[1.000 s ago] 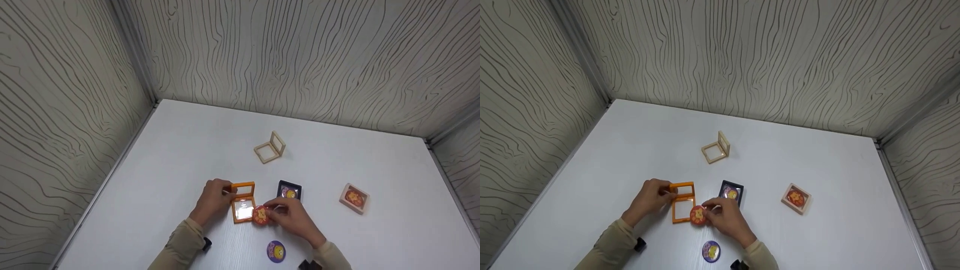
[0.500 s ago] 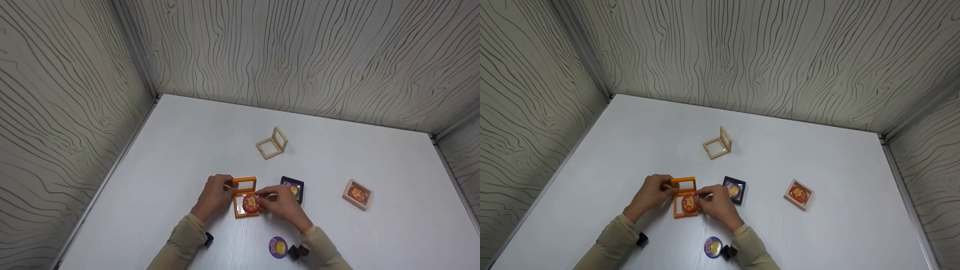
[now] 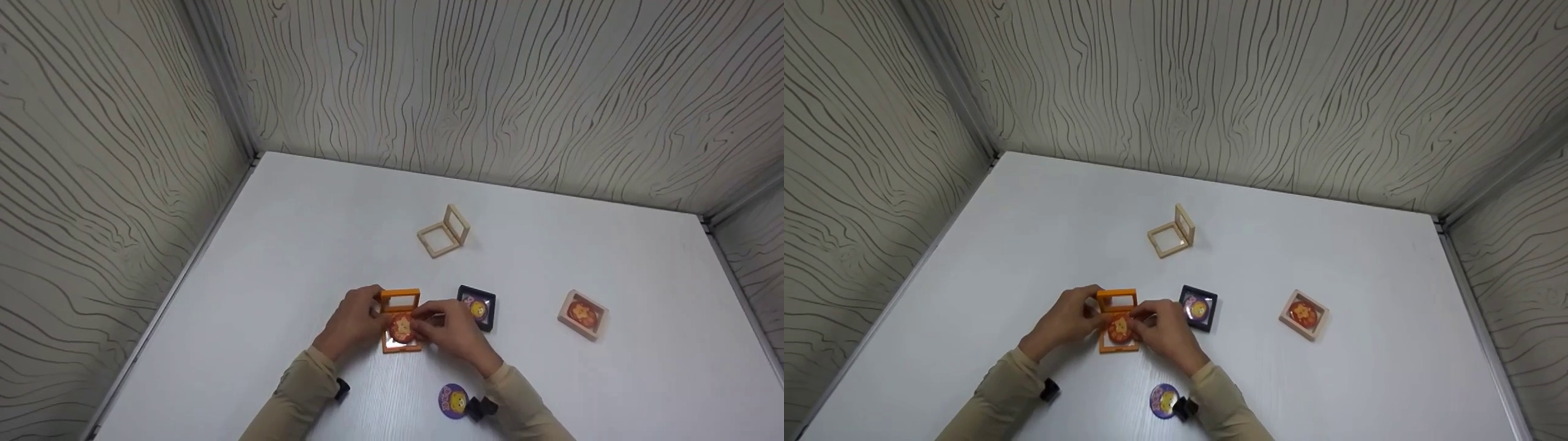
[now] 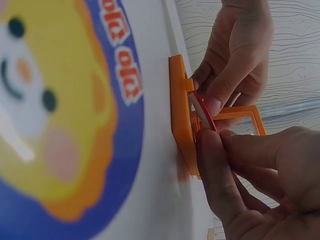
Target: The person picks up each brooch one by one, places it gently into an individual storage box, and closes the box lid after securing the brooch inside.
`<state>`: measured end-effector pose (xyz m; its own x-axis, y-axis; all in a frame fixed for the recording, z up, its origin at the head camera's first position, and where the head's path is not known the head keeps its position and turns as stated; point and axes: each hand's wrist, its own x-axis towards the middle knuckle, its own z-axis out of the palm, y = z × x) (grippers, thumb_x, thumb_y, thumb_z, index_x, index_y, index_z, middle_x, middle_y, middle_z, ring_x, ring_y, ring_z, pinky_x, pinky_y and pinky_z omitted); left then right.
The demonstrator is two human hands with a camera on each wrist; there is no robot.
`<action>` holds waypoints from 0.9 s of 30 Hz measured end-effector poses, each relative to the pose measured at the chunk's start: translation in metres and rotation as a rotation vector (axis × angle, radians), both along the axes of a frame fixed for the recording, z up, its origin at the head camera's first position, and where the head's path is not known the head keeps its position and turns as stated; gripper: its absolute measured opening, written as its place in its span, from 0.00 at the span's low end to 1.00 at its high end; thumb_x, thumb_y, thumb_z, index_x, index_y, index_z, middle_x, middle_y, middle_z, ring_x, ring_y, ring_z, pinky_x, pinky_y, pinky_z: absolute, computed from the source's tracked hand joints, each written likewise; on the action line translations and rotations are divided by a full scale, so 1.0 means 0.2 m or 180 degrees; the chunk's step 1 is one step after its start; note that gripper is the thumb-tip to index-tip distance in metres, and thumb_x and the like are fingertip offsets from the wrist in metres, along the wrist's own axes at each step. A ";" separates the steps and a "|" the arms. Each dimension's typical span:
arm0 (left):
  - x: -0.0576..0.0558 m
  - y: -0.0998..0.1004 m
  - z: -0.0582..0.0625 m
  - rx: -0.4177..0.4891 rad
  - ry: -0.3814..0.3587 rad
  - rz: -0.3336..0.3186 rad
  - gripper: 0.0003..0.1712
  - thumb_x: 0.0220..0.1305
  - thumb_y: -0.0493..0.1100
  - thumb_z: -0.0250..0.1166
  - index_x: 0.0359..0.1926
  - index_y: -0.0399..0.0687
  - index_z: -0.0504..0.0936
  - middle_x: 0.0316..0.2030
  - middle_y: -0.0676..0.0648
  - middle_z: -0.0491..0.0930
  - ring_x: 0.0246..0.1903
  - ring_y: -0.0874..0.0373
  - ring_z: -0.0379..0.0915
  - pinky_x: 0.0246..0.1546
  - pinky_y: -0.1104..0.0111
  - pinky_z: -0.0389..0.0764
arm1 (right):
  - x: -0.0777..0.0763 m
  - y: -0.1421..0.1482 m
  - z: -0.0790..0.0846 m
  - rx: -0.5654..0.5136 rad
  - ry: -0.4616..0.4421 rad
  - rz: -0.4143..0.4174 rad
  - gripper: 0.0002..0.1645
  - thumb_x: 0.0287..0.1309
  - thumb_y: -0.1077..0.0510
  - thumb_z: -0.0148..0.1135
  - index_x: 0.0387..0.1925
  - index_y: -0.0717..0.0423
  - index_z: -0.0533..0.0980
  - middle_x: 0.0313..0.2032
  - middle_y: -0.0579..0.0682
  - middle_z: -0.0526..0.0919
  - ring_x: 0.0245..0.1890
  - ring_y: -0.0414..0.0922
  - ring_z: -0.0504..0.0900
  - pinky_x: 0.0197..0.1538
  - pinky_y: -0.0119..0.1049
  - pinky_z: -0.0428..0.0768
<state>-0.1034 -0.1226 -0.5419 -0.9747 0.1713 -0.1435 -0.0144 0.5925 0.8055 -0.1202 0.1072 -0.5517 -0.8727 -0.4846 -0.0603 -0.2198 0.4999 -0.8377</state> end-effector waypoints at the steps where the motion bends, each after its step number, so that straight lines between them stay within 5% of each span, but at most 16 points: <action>1: 0.00 0.00 0.00 -0.0005 -0.0020 -0.0023 0.16 0.61 0.41 0.72 0.49 0.43 0.80 0.43 0.47 0.81 0.35 0.56 0.73 0.37 0.62 0.80 | 0.00 0.00 0.00 0.0008 -0.0013 0.0003 0.10 0.63 0.54 0.68 0.45 0.47 0.85 0.42 0.42 0.86 0.42 0.39 0.85 0.46 0.31 0.82; 18: -0.03 0.00 0.01 -0.0058 -0.0117 -0.0104 0.17 0.58 0.36 0.71 0.49 0.44 0.79 0.44 0.48 0.79 0.38 0.55 0.73 0.39 0.62 0.79 | -0.02 0.00 0.03 0.0021 -0.0098 -0.0042 0.09 0.60 0.54 0.71 0.42 0.48 0.86 0.38 0.41 0.86 0.38 0.39 0.85 0.40 0.30 0.83; 27: 0.02 -0.02 0.03 -0.0117 -0.0274 -0.0294 0.30 0.51 0.51 0.79 0.50 0.45 0.76 0.39 0.48 0.76 0.36 0.57 0.70 0.35 0.64 0.75 | -0.03 0.00 0.01 0.0049 -0.0202 0.0017 0.08 0.58 0.52 0.72 0.40 0.47 0.87 0.38 0.42 0.86 0.37 0.39 0.85 0.40 0.31 0.83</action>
